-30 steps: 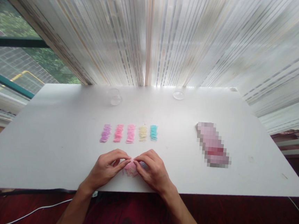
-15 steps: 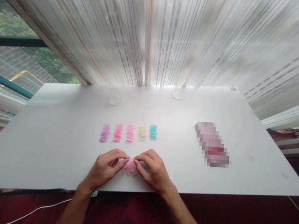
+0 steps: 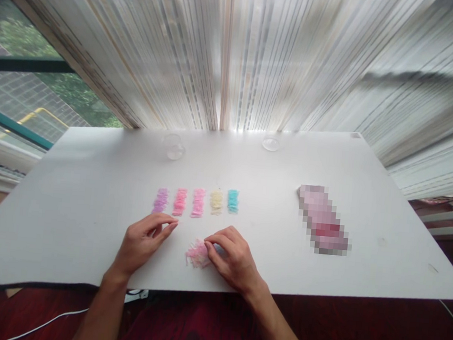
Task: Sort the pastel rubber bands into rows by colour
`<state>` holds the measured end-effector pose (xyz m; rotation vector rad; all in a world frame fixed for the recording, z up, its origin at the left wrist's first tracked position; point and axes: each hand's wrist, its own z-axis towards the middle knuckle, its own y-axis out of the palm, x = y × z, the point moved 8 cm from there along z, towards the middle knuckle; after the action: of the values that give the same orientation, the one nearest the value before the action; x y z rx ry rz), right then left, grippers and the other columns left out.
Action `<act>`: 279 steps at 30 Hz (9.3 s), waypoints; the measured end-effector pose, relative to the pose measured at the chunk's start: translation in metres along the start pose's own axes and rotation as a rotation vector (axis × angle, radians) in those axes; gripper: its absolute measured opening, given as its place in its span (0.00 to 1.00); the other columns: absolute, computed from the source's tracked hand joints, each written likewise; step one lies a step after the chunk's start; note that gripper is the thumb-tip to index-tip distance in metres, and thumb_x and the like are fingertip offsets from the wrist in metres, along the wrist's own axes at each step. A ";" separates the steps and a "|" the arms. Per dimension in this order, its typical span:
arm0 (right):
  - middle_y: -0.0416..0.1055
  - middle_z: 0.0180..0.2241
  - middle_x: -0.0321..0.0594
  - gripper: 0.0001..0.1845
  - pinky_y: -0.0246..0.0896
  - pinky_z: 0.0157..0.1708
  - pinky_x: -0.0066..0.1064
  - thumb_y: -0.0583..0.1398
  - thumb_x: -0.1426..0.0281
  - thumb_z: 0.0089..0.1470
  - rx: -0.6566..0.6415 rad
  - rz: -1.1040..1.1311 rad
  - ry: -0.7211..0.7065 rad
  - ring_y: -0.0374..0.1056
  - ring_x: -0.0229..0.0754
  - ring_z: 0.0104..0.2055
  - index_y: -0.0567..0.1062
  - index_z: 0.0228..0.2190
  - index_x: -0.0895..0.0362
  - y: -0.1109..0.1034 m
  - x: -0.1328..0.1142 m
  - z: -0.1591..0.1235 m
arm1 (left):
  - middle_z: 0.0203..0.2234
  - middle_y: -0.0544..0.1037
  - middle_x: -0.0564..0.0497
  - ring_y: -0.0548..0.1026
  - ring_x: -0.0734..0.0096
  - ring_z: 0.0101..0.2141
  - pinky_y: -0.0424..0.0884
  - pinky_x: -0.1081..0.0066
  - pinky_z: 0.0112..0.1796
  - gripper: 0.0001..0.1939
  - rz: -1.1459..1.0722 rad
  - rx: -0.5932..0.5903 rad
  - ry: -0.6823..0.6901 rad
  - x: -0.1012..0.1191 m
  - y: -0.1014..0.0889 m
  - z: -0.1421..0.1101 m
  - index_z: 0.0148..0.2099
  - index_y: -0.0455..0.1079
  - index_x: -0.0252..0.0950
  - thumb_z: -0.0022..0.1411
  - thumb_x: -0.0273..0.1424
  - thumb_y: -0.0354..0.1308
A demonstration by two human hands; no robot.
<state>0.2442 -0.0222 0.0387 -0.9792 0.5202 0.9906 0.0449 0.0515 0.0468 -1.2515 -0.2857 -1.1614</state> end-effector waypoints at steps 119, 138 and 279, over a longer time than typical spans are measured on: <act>0.75 0.32 0.40 0.04 0.70 0.34 0.32 0.61 0.73 0.63 0.013 0.005 0.042 0.72 0.42 0.34 0.78 0.38 0.55 -0.003 -0.018 0.000 | 0.28 0.79 0.52 0.69 0.78 0.22 0.67 0.79 0.24 0.06 -0.308 -0.106 -0.224 0.021 0.044 -0.021 0.37 0.77 0.35 0.66 0.31 0.62; 0.78 0.33 0.41 0.05 0.69 0.35 0.32 0.61 0.75 0.65 -0.025 -0.025 -0.001 0.73 0.42 0.35 0.78 0.40 0.55 0.003 -0.014 0.001 | 0.26 0.77 0.54 0.68 0.78 0.22 0.66 0.78 0.24 0.05 -0.224 -0.111 -0.188 0.017 0.041 -0.020 0.36 0.75 0.36 0.66 0.30 0.61; 0.67 0.28 0.38 0.05 0.63 0.32 0.34 0.60 0.73 0.65 -0.054 -0.310 -0.025 0.62 0.43 0.31 0.78 0.37 0.55 0.018 -0.025 -0.030 | 0.37 0.80 0.51 0.77 0.68 0.36 0.72 0.70 0.39 0.06 0.165 -0.341 -0.001 0.020 0.030 -0.029 0.43 0.76 0.40 0.70 0.28 0.58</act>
<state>0.2182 -0.0557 0.0348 -1.0579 0.3093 0.7404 0.0665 0.0128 0.0328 -1.5417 0.0186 -1.0947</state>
